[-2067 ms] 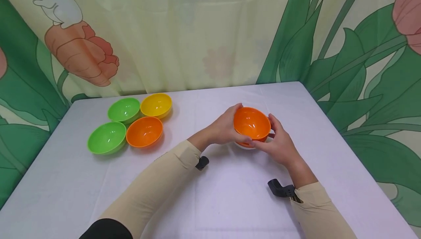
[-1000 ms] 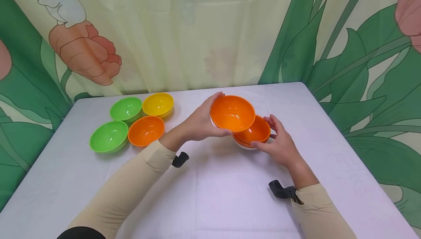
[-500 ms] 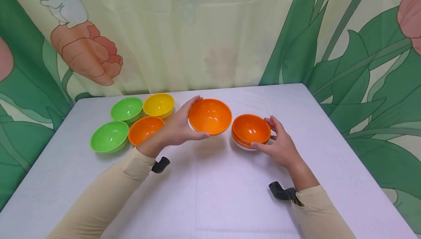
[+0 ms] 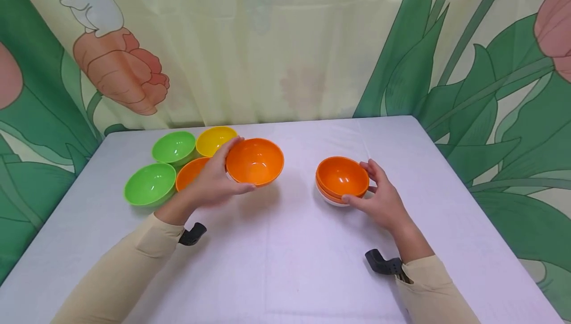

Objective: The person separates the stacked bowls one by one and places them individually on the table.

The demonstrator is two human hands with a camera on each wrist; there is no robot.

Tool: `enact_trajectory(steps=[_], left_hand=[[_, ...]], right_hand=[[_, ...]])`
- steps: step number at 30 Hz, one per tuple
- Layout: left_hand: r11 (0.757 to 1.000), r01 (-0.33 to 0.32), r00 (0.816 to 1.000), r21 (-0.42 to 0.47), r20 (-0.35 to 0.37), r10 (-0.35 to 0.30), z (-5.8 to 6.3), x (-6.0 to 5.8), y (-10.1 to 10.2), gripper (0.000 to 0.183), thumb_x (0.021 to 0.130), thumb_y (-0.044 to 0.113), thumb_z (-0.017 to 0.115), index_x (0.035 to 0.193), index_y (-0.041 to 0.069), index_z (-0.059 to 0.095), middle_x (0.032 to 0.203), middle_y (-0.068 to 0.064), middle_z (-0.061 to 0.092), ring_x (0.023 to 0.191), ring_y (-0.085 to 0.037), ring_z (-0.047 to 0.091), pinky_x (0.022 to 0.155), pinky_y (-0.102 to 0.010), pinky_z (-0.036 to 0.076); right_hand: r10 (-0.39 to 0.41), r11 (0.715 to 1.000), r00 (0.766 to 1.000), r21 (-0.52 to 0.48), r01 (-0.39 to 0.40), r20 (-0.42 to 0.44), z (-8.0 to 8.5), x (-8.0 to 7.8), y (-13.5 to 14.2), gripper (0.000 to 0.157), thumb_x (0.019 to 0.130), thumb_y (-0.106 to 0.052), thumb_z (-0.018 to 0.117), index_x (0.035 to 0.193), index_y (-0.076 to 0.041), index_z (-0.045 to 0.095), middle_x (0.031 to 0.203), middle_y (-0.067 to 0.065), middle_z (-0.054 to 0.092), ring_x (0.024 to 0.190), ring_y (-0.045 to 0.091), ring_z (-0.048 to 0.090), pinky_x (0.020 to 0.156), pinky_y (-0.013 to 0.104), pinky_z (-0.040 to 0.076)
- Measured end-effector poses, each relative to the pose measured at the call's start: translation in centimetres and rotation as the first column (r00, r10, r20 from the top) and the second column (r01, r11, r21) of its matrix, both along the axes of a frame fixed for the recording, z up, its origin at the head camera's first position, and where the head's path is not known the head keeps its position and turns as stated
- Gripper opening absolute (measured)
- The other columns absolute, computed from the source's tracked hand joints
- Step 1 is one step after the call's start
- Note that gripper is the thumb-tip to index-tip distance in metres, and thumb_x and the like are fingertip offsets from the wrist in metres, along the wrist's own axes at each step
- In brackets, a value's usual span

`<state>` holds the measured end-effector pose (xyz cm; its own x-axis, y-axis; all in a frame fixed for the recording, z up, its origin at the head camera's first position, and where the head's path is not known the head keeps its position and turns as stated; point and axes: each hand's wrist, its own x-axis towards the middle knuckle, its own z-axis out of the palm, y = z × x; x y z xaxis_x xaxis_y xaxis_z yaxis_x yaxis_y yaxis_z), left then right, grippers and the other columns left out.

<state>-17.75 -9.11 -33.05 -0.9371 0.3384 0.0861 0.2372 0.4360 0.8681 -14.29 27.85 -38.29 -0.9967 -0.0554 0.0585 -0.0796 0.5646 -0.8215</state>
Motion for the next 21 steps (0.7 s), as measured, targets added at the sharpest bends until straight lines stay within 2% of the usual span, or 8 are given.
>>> enact_trajectory(steps=[13, 21], left_hand=[[0.990, -0.130, 0.990, -0.053, -0.054, 0.127, -0.9, 1.2, -3.9, 0.103, 0.074, 0.021, 0.086, 0.154, 0.004, 0.024, 0.146, -0.016, 0.042, 0.125, -0.036, 0.047, 0.097, -0.053, 0.049], [0.983, -0.179, 0.984, -0.030, 0.003, 0.179, -1.2, 1.9, -6.2, 0.106, 0.074, 0.019, 0.087, 0.156, 0.006, 0.020, 0.150, -0.016, 0.036, 0.130, -0.037, 0.043, 0.100, -0.056, 0.045]], right_hand=[[-0.005, 1.000, 1.000, 0.011, 0.005, -0.011, 0.0, 0.2, -0.1, 0.107, 0.086, -0.024, 0.081, 0.159, -0.001, 0.007, 0.158, 0.021, 0.031, 0.141, 0.043, 0.029, 0.105, 0.065, 0.034], [-0.008, 1.000, 1.000, 0.015, 0.008, -0.010, -0.2, 0.0, -0.1, 0.108, 0.085, -0.024, 0.082, 0.159, -0.002, 0.007, 0.158, 0.021, 0.030, 0.141, 0.043, 0.029, 0.104, 0.065, 0.034]])
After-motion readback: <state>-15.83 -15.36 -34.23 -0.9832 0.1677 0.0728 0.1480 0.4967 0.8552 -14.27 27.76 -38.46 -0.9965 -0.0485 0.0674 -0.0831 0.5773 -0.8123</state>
